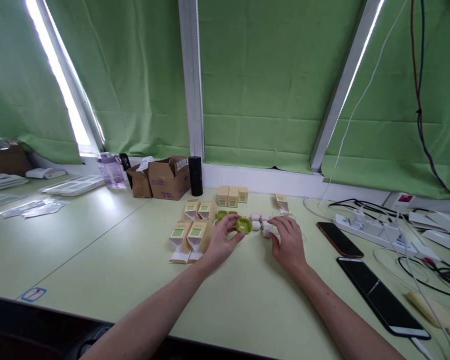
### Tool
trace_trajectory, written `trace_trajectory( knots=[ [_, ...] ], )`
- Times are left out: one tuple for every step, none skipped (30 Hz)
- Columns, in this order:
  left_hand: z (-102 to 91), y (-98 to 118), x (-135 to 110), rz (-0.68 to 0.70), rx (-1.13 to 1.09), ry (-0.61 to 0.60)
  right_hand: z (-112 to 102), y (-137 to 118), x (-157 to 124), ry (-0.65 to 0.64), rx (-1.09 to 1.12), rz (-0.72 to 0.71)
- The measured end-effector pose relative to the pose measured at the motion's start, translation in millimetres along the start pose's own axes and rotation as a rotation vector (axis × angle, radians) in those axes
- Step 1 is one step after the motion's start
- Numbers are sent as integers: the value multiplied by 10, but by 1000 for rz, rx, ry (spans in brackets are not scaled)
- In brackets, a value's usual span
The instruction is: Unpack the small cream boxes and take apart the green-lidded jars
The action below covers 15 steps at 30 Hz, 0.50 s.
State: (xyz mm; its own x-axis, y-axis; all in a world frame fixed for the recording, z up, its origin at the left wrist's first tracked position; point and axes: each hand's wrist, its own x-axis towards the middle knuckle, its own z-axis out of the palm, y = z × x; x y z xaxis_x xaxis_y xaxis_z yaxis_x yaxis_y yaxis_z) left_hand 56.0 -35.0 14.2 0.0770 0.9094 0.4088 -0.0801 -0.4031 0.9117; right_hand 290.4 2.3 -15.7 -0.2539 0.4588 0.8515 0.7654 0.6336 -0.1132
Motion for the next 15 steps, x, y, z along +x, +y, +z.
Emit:
trace_trajectory(
  knots=[
    [3,4,-6,-1,-25,-13,-8,-38,5,18,43,-26],
    [8,10,-12,-3,-50,-27,-17,-83,9,30,83,-51],
    [13,18,-17,-1,-74,-42,-26,-134,13,34,119,-74],
    [19,27,-23,1,-96,-59,-36,-188,15,34,151,-93],
    [27,37,-29,6,-116,-76,-47,-243,18,33,178,-107],
    [36,47,-34,12,-133,-93,-58,-296,20,28,199,-116],
    [45,57,-39,20,-144,-107,-68,-345,22,23,215,-121],
    [57,67,-45,26,-150,-117,-77,-387,23,19,227,-124],
    [69,75,-51,30,-151,-123,-83,-422,25,17,235,-126],
    [83,82,-59,30,-147,-126,-86,-449,25,19,242,-126],
    [98,87,-67,26,-137,-128,-85,-470,25,25,249,-124],
    [114,91,-77,20,-120,-126,-80,-484,23,33,255,-119],
    [131,94,-87,14,-93,-118,-72,-493,20,43,260,-113],
    [147,96,-99,7,-57,-109,-62,-499,16,52,265,-106],
    [164,99,-111,1,-16,-97,-52,-503,13,63,270,-101]
  ],
)
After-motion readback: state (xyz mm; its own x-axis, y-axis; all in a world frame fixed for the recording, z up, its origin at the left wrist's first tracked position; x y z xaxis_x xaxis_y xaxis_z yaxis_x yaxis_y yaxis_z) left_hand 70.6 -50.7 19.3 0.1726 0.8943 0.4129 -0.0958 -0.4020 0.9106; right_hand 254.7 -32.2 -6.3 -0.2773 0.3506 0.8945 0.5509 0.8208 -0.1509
